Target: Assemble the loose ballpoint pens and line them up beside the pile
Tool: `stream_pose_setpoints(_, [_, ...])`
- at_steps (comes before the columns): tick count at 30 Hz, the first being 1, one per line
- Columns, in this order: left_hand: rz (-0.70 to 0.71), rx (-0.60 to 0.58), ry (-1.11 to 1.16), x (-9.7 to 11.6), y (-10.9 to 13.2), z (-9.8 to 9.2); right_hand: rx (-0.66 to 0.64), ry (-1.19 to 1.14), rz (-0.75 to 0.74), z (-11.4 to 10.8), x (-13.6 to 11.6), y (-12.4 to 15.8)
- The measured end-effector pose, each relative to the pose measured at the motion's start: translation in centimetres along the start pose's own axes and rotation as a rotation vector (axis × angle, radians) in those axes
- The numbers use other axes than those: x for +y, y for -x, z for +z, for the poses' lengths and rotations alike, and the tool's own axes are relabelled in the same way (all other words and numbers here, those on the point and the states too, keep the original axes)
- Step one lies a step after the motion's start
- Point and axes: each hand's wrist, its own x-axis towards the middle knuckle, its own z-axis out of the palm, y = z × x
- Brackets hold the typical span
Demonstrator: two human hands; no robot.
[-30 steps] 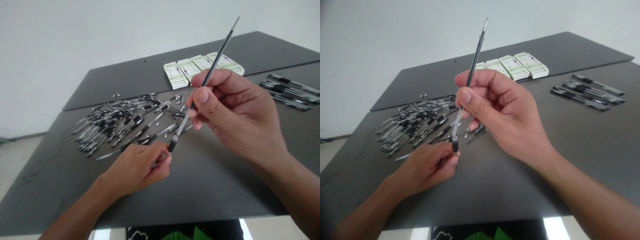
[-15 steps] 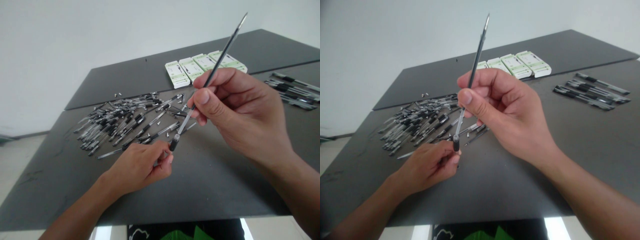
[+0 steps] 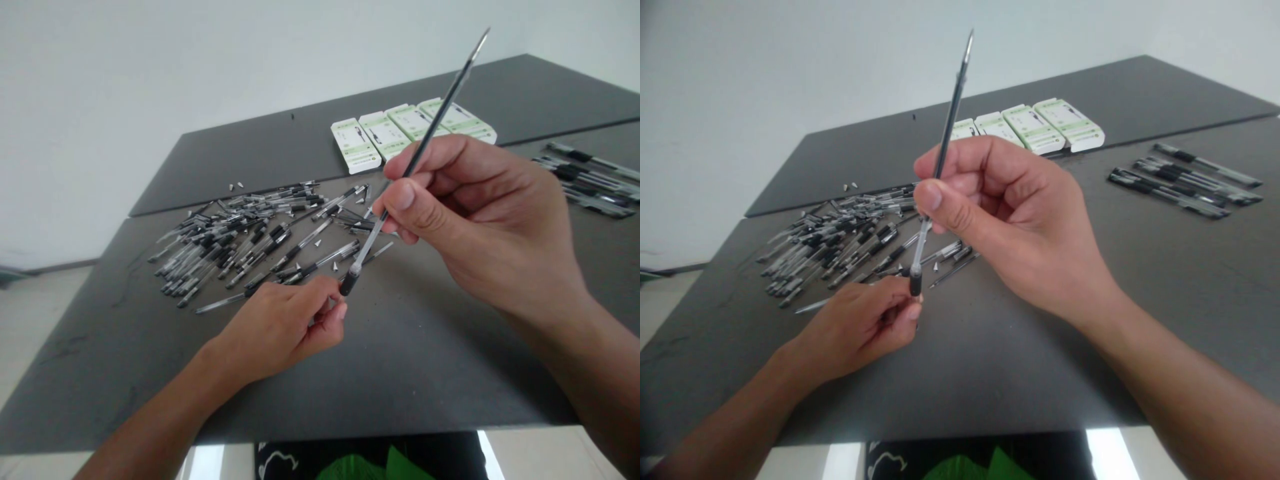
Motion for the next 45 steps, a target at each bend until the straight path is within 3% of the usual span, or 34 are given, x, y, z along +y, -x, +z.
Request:
stream_pose_setpoints(7, [-0.001, 0.007, 0.007, 0.1, 0.0, 0.3, -0.05, 0.047, 0.007, -0.6, 0.3, 0.1])
stream_pose_setpoints(14, [-0.002, 0.065, -0.009, 0.1, -0.2, 0.3, -0.357, 0.097, 0.079, -0.9, 0.9, 0.2])
stream_pose_setpoints(16, [-0.018, 0.066, -0.019, 0.2, -0.3, 0.0, -0.281, 0.086, 0.075, -1.2, 0.8, 0.0])
stream_pose_setpoints(19, [-0.039, 0.047, -0.004, 0.5, -0.4, -0.2, -0.048, 0.143, 0.028, -2.0, 1.3, -0.8])
stream_pose_setpoints(21, [-0.031, 0.036, 0.023, 0.6, -0.5, -0.1, -0.014, 0.287, -0.025, -2.7, 2.2, -1.4])
stream_pose_setpoints(25, [0.01, 0.004, 0.072, 1.2, -0.3, 1.0, -0.364, 0.718, -0.144, -4.3, 4.8, -2.6])
stream_pose_setpoints(29, [0.054, -0.019, 0.094, 1.9, 0.0, 2.2, -0.617, 0.86, -0.144, -5.3, 6.7, -3.1])
stream_pose_setpoints(33, [0.061, -0.061, 0.121, 2.4, 0.2, 2.9, -0.698, 0.869, -0.149, -5.4, 7.1, -3.0])
stream_pose_setpoints(41, [0.047, -0.051, 0.175, 2.6, 0.0, 2.7, -0.718, 0.876, -0.108, -5.8, 6.8, -2.8])
stream_pose_setpoints(45, [0.042, -0.056, 0.179, 2.7, 0.1, 2.5, -0.716, 0.813, -0.102, -4.7, 6.3, -2.4])
